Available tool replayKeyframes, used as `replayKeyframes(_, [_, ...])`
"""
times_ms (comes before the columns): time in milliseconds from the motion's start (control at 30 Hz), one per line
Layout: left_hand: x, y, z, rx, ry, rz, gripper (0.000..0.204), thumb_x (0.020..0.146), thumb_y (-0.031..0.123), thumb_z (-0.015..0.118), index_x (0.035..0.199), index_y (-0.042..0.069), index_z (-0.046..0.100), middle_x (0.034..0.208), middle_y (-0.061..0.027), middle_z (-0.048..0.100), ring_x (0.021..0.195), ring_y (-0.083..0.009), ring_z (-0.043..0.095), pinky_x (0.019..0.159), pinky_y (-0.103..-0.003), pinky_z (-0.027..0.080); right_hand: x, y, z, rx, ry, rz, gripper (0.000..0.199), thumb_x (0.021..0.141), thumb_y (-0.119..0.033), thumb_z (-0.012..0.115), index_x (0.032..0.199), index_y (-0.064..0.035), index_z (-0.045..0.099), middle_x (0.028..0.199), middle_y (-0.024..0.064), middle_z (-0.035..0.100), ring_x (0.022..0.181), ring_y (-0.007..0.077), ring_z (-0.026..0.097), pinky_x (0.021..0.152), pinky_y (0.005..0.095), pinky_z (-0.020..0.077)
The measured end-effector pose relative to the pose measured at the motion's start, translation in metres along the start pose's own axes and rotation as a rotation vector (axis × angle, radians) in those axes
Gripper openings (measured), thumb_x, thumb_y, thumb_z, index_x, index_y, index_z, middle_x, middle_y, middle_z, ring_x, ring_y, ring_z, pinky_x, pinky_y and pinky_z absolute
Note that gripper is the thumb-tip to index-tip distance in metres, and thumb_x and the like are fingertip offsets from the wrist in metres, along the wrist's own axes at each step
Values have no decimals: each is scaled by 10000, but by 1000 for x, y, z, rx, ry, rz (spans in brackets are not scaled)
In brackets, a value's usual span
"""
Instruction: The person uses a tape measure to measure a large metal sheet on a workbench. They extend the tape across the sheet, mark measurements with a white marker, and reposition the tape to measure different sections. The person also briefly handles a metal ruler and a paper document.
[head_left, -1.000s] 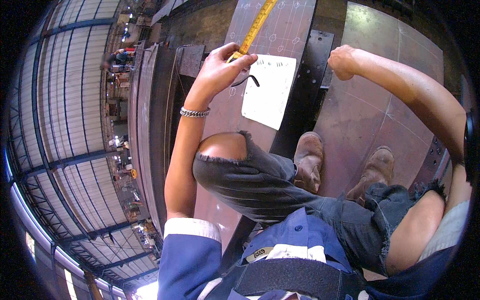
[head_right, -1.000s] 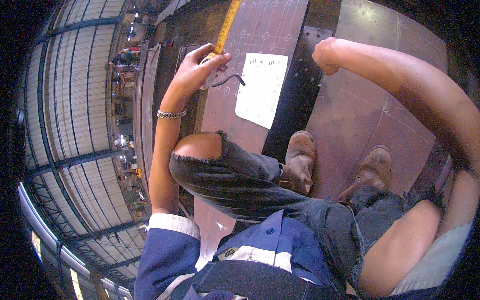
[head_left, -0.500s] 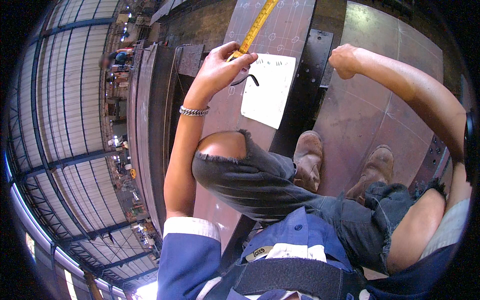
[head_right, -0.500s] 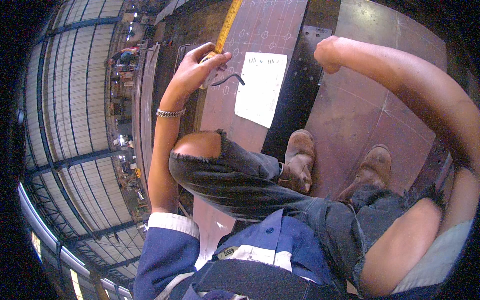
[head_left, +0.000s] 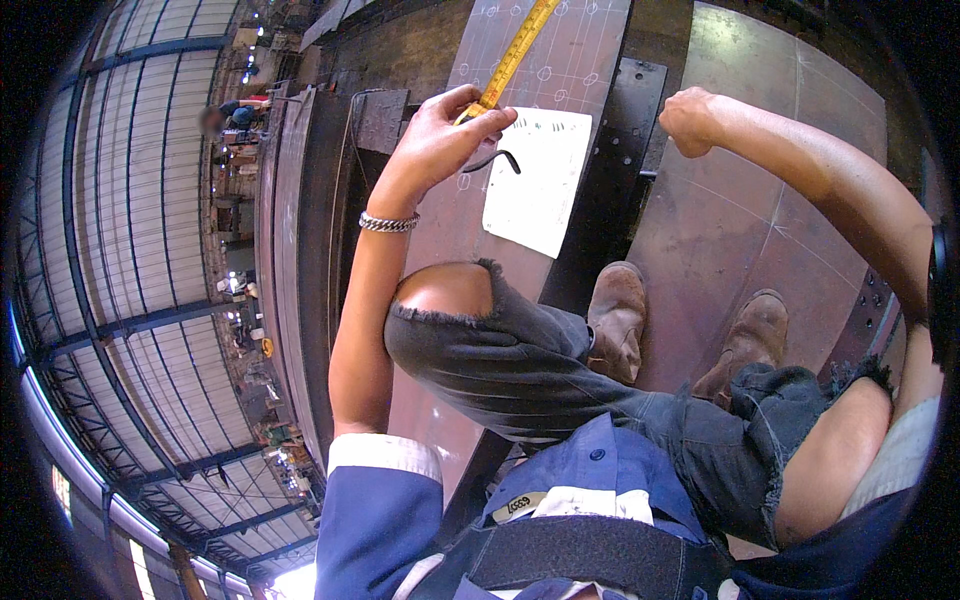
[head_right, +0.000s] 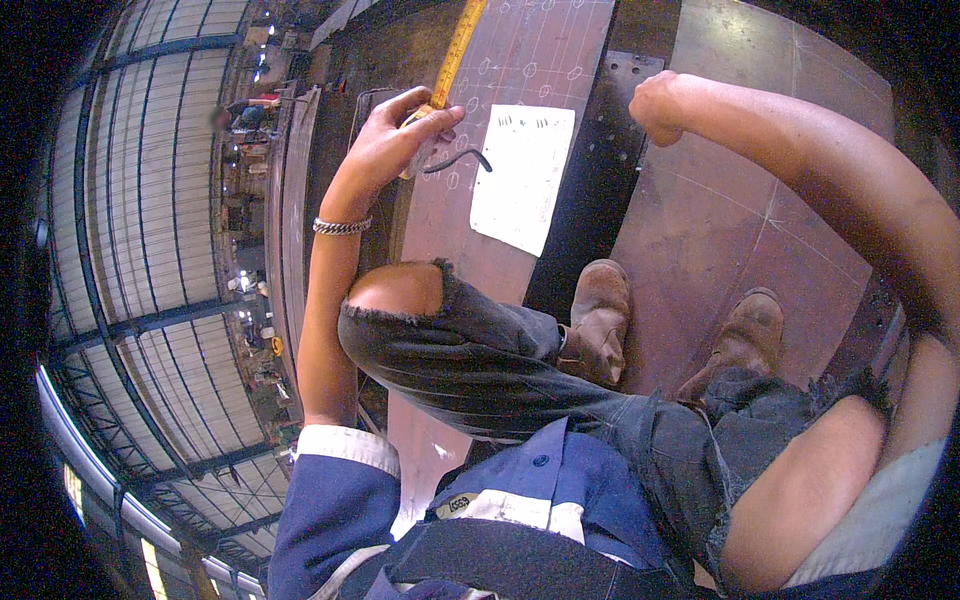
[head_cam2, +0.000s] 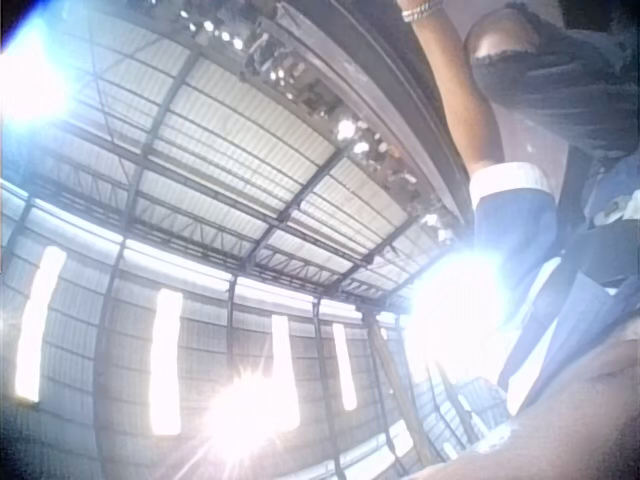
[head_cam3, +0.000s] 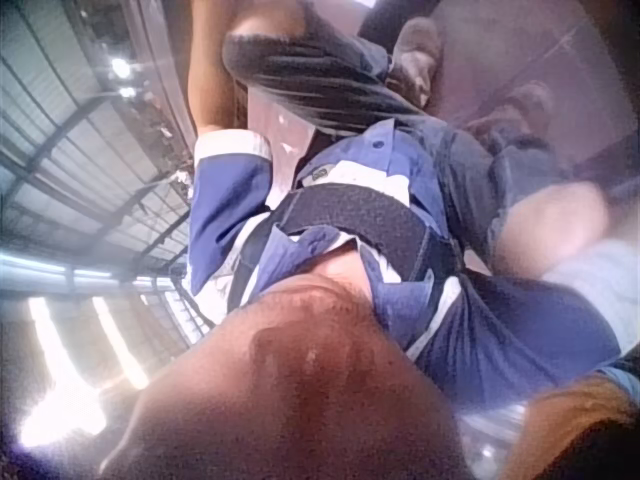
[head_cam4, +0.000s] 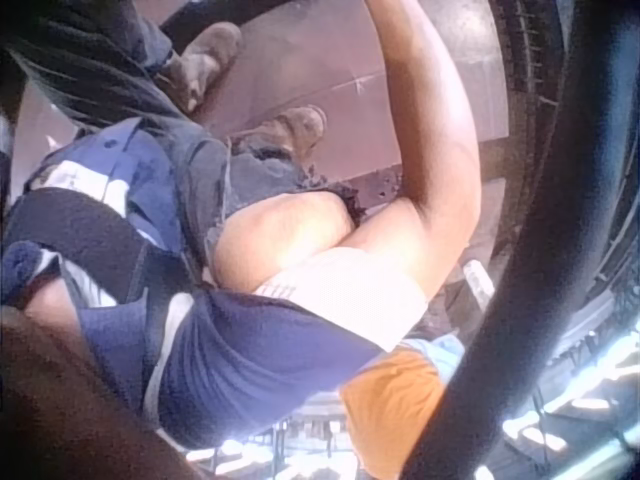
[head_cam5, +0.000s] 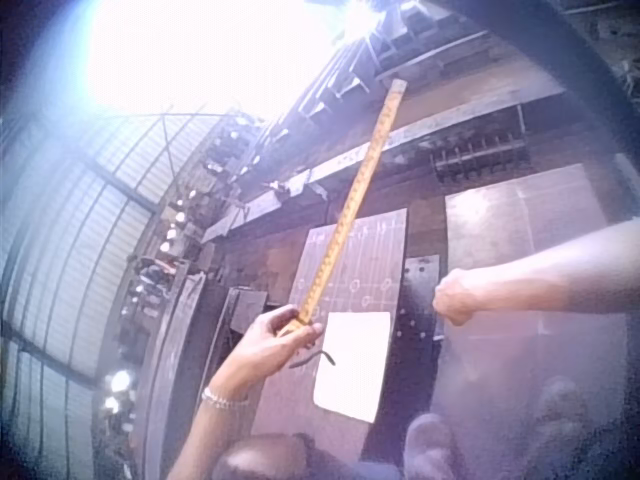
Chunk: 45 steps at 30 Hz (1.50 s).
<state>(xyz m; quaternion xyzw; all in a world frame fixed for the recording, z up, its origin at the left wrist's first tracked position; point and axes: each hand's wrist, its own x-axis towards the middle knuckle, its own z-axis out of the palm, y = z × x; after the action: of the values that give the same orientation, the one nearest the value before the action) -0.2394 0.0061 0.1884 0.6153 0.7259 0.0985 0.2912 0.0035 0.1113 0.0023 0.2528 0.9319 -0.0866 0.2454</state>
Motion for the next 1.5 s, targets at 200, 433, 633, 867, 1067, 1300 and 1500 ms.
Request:
replayKeyframes(200, [-3, 1, 3, -21, 50, 26, 561, 833, 372, 759, 1155, -65, 620, 873, -94, 677, 717, -86, 630, 645, -206, 510, 2, 0, 1, -7, -11, 8, 232, 821, -184, 623, 904, 6, 727, 956, 203, 707, 953, 335, 686, 812, 417, 553])
replayKeyframes(433, [1, 0, 1, -18, 0, -17, 625, 821, 389, 769, 1184, -91, 600, 936, -131, 689, 828, -120, 669, 752, -242, 530, 10, 2, 6, -11, -31, 26, 289, 727, -199, 671, 962, -46, 744, 1016, 163, 714, 988, 301, 687, 815, 416, 555])
replayKeyframes(633, [2, -3, -2, -9, -27, -12, 668, 822, 383, 771, 1228, -107, 568, 955, -146, 684, 841, -134, 672, 780, -244, 531, 6, 1, 2, -14, -21, 27, 293, 757, -225, 653, 971, -45, 741, 1017, 161, 714, 991, 300, 685, 825, 415, 555])
replayKeyframes(867, [3, -4, 0, -26, -23, -16, 615, 827, 366, 771, 1191, -97, 592, 921, -116, 679, 814, -117, 655, 754, -238, 528, 6, 1, 1, -18, -32, 32, 300, 765, -239, 649, 969, -40, 740, 1015, 158, 715, 989, 301, 685, 828, 418, 555])
replayKeyframes(1067, [1, 1, 1, -51, -42, -4, 484, 830, 354, 769, 1081, -42, 648, 828, -52, 663, 745, -75, 611, 660, -213, 485, 6, 3, 4, -31, -33, 16, 280, 749, -206, 643, 948, -35, 740, 1000, 157, 717, 966, 302, 690, 808, 421, 560])
replayKeyframes(1300, [-1, 1, 5, -50, 28, -44, 416, 841, 356, 751, 1014, -13, 668, 792, -33, 654, 707, -56, 591, 621, -212, 465, 4, 3, 7, 6, 82, -21, 170, 741, -103, 620, 824, -7, 732, 882, 198, 709, 888, 335, 696, 777, 414, 556])
replayKeyframes(1500, [5, -1, 3, -172, -16, -23, 357, 881, 331, 709, 969, -10, 652, 796, -33, 651, 709, -80, 599, 644, -239, 471, 0, 12, -11, 104, 215, 36, 204, 744, -27, 603, 920, 45, 676, 952, 217, 678, 943, 335, 667, 822, 428, 541])
